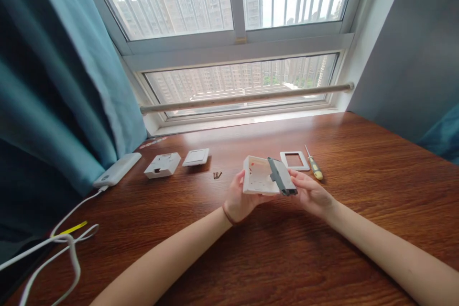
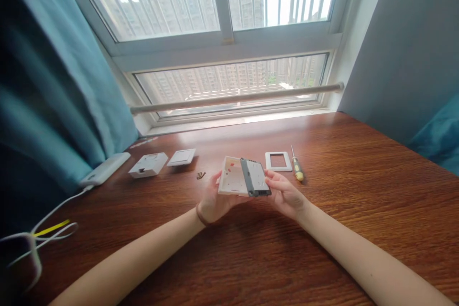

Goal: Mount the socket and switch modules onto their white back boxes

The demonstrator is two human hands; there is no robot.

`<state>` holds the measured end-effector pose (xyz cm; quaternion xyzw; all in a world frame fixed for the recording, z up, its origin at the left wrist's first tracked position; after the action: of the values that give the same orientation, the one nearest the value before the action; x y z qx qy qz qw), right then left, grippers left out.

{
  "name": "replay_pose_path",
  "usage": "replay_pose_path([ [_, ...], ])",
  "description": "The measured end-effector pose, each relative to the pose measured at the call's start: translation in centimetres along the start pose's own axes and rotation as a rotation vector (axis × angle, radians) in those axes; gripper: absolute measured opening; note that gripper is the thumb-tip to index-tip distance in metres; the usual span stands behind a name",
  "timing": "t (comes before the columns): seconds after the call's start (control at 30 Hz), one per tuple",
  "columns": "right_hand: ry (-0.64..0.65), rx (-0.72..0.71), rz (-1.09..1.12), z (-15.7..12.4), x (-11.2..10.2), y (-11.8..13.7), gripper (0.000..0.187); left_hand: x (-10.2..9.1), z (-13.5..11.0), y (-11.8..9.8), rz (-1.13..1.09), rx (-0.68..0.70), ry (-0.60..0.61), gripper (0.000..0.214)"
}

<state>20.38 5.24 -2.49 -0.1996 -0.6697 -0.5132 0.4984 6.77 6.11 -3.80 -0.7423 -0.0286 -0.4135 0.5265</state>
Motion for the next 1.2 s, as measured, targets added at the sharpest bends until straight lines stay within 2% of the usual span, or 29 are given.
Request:
replay_pose_path([
  [0.2,-0.059,-0.001,0.001,0.3,-1.5,-0.2,0.025,0.1,-0.6,0.3,-0.038,-0.004,-0.003,0.051],
  [0.33,-0.087,0.032,-0.037,0.1,-1.6,-0.7,0.027,0.6,-1.4,0.5,-0.035,-0.023,-0.012,0.049],
  [0.47,-0.113,0.001,-0.042,0.0,-1.6,-0.5,0.027,0.7,-1.3,1.1,0.06,-0.017,-0.021,0.051],
  [0.63,-0.108,-0.026,-0.094,0.3,-1.9,-0.1,0.023,-0.1,-0.5,0.9,0.265,0.156,-0.074,0.057],
  [0.73,-0.105,-0.037,-0.066,0.3,-2.1,0.1,0.021,-1.0,-0.4,0.1,0.346,0.273,-0.176,0.067],
  [0.83,-0.111,-0.026,0.001,0.3,-2.2,0.1,0.021,-1.7,-0.3,-0.3,0.382,0.265,-0.238,0.07],
  [0.93,-0.124,-0.017,0.029,0.4,-2.3,0.3,0.021,-1.7,-0.1,-0.7,0.406,0.245,-0.195,0.062],
  [1.1,-0.122,-0.014,-0.054,0.6,-2.3,1.3,0.019,0.1,0.0,-1.1,0.573,0.24,0.083,0.083],
  [1.13,-0.117,-0.006,-0.077,0.7,-2.3,1.5,0.02,0.2,0.0,-1.0,0.621,0.225,0.113,0.085],
  [1.2,-0.102,0.012,-0.104,0.7,-2.4,1.6,0.022,0.2,0.0,-1.0,0.732,0.225,0.096,0.081],
])
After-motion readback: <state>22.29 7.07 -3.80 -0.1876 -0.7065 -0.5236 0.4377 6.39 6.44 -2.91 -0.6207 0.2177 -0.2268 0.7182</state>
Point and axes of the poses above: each hand's wrist, its own z-axis towards the middle knuckle, its own x-axis out of the palm, y = z × x, the point moved 6 cm from there along z, towards the middle knuckle, and after that the axes turned 14 degrees about z, right-handed, at the moved point
